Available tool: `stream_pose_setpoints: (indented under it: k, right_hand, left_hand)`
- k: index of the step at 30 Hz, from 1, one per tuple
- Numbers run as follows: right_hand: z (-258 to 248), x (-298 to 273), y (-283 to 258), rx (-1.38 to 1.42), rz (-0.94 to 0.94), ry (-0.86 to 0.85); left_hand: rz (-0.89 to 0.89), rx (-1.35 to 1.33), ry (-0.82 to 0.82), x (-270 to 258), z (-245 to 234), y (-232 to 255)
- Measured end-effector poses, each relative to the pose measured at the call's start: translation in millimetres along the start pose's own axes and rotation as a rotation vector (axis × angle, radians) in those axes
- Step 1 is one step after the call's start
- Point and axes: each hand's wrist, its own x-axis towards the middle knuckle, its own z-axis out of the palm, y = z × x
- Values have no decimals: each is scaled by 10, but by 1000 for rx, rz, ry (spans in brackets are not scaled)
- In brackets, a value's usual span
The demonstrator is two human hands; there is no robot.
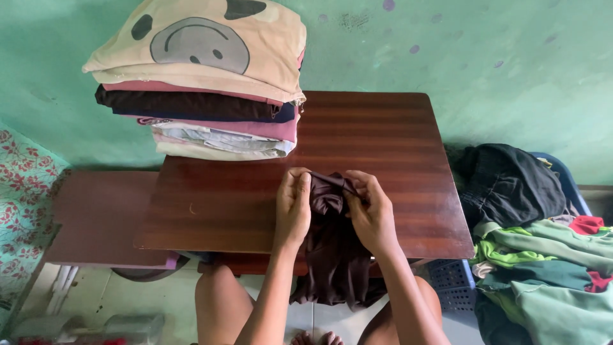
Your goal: Folding a piece of brown clothing on a table and stacking it with other laundry.
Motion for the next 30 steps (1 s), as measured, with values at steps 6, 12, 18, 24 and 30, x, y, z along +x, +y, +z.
stream_pose_setpoints:
  k: [6,12,18,24,30]
  right_hand:
    - [-72,-81,17,179,-56,-41]
    - [-57,-108,-277,-17,-297,-22]
    - [-27,-87,200,12,-92,-1]
    - [-762,178,-37,182,-51,266]
    - [-1168,331,75,447,142,206]
  left_hand:
    - [18,26,-4,-10,6,26]
    - [24,8,-22,-24,24,59]
    - [215,120,-154,-18,118,322]
    - [262,624,-473,-19,112,117]
    - [-60,394,-532,-140,279,200]
